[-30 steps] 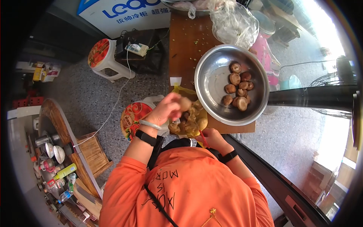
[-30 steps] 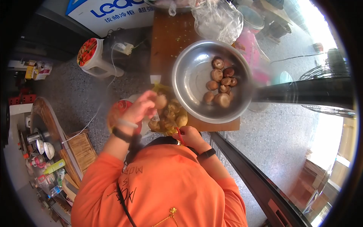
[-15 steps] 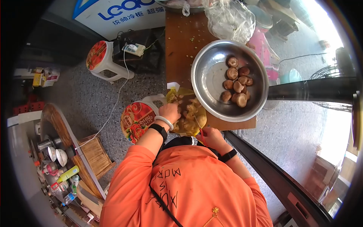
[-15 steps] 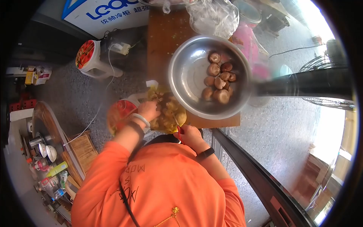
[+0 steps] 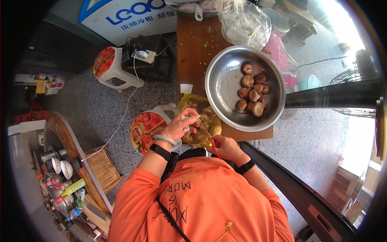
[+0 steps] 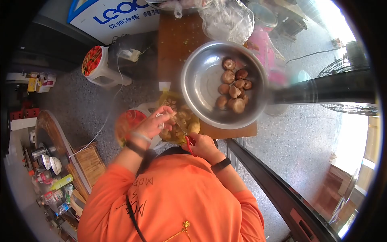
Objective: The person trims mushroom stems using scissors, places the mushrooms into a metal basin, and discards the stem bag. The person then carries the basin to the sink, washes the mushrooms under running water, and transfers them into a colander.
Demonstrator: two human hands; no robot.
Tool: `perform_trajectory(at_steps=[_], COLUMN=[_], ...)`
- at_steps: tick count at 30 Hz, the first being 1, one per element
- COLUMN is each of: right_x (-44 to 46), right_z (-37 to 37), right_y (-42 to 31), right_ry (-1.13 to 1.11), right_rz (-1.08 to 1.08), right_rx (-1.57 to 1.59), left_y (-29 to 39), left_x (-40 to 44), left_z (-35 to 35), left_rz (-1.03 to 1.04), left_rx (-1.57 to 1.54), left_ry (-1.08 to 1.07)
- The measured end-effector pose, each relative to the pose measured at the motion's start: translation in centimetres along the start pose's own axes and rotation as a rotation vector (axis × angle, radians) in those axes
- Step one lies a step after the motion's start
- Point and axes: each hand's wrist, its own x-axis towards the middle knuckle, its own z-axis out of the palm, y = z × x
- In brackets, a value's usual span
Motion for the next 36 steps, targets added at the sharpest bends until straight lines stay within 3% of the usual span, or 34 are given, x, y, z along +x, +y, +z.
perform_trajectory(at_steps=[14,24,26,30,34,36], right_x=[1.8,1.1,0.8,0.2,-0.8,-1.1], right_z=[2.0,2.6,2.1,2.0,1.6,1.3], right_y=[0.4,1.4,1.7,3.2,2.9,2.2], right_ry=[0.080,0.102,0.112,0.063,0.104,0.090], right_rz=[-0.102,-0.124,-0.108,-0.027,-0.028,0.003], right_rx=[0.030,0.155,0.160,0.255,0.294,0.330], left_y=[-0.3,2.4,4.7,6.7,-0.9,-3.7], left_x=[-1.0,-1.1,-1.2,0.4,7.2,8.1], left_z=[0.8,2.3,5.9,7.0,-1.6,-2.3], left_rz=[-0.055,-0.127,0.121,0.245,0.206,0.157], left_rx=[0.139,0.372,0.028,-0.048,1.033,1.195], left_ry=[0.023,0.260,0.064,0.037,0.393,0.292])
